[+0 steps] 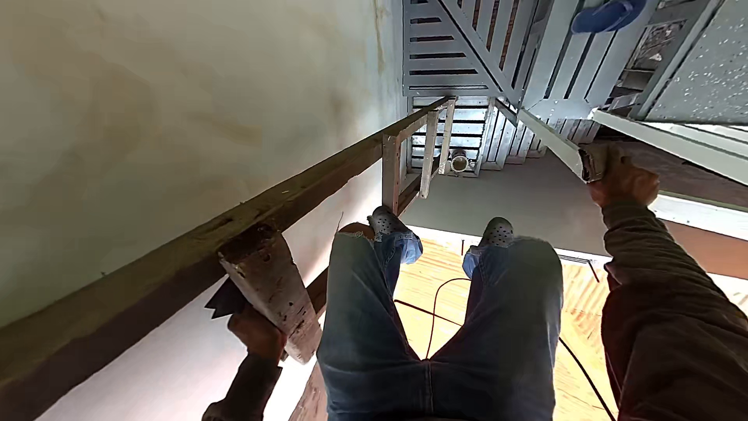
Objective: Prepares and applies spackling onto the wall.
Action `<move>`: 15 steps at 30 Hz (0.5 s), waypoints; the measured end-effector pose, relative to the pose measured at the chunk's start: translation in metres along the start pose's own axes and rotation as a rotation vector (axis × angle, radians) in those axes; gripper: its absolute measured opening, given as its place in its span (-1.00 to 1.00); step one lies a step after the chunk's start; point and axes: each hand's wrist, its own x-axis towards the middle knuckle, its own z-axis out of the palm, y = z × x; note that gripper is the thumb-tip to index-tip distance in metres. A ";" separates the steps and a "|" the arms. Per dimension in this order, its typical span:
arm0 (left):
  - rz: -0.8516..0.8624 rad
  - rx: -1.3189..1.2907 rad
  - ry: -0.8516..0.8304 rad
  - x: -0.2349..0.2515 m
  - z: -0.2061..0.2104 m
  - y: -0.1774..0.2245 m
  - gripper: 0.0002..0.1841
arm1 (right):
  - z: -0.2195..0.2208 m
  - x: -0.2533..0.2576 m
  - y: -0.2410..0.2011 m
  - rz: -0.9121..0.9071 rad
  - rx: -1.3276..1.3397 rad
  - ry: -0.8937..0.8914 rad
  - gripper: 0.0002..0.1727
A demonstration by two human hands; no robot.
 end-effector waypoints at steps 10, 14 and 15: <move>-0.037 -0.043 -0.005 -0.005 -0.002 0.002 -0.68 | 0.005 0.002 -0.002 0.031 -0.090 -0.005 -0.12; -0.003 -0.047 -0.031 -0.010 0.001 0.011 -0.69 | -0.002 0.005 -0.005 0.024 -0.147 0.003 -0.13; 0.009 -0.032 -0.045 -0.008 0.000 0.012 -0.68 | -0.001 0.005 -0.007 0.028 -0.141 -0.001 -0.13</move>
